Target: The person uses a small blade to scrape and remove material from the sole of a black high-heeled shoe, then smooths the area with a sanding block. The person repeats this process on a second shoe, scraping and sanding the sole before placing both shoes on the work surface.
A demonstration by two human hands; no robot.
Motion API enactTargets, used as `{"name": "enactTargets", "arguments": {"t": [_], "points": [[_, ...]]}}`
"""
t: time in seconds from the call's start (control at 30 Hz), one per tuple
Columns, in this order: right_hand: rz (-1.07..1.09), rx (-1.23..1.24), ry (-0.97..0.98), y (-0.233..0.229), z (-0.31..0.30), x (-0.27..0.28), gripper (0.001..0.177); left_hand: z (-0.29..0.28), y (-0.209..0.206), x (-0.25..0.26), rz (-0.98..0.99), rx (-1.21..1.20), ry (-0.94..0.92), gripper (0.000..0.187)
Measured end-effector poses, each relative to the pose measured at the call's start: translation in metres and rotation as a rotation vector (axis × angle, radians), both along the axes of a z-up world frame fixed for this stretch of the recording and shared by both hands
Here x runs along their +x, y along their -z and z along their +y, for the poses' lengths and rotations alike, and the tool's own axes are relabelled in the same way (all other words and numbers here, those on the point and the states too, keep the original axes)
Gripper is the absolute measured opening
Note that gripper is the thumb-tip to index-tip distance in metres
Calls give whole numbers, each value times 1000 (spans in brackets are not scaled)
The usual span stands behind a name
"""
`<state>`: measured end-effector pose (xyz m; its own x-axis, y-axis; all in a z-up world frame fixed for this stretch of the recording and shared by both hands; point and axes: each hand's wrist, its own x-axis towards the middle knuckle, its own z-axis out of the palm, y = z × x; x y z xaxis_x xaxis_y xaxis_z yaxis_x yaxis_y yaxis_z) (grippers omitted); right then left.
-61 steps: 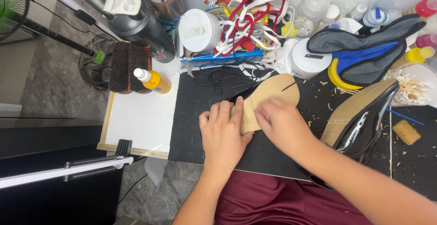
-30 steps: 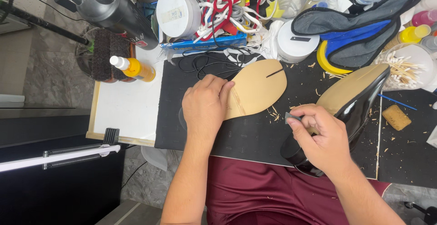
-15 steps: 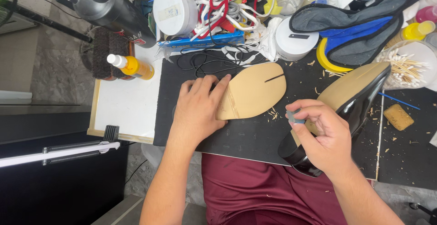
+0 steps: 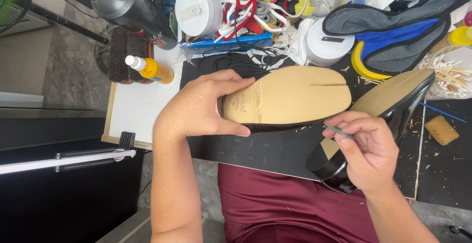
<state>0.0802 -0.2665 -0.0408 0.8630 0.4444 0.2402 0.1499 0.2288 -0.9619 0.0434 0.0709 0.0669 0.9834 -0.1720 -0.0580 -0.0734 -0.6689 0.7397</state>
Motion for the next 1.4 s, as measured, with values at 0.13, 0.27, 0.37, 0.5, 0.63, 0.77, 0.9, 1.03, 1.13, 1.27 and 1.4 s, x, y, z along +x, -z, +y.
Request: {"name": "enactTargets", "arguments": {"t": [0.13, 0.27, 0.37, 0.5, 0.63, 0.77, 0.9, 1.03, 1.13, 1.27, 1.4], "points": [[-67, -33, -41, -1, 0, 1, 17, 4, 5, 4, 25, -82, 49, 93], [-135, -90, -92, -4, -4, 1, 19, 6, 11, 4, 2, -85, 85, 95], [-175, -103, -130, -5, -7, 1, 19, 4, 14, 4, 10, -86, 91, 96], [-201, -96, -170, -3, -9, 2, 20, 5, 14, 6, -24, -120, 125, 97], [-192, -129, -146, 3, -15, 0, 22, 4, 17, 6, -54, -123, 134, 97], [-193, -179, -142, 4, -16, 1, 20, 1, 20, 6, -16, -95, 101, 96], [-310, -155, -165, -5, -10, 3, 19, -2, 23, 5, -32, 1, 77, 97], [-337, -179, -161, -9, -6, 4, 19, -2, 28, 6, -3, 9, 72, 97], [-324, -172, -160, -11, -6, 5, 19, -1, 31, 7, 14, 13, 50, 94], [-299, -242, -239, -29, -5, 16, 20, -9, 35, 2, -29, 164, -18, 90], [-511, -488, -365, -60, 15, 44, 18, -16, 42, 2, -51, 217, -24, 91]]}}
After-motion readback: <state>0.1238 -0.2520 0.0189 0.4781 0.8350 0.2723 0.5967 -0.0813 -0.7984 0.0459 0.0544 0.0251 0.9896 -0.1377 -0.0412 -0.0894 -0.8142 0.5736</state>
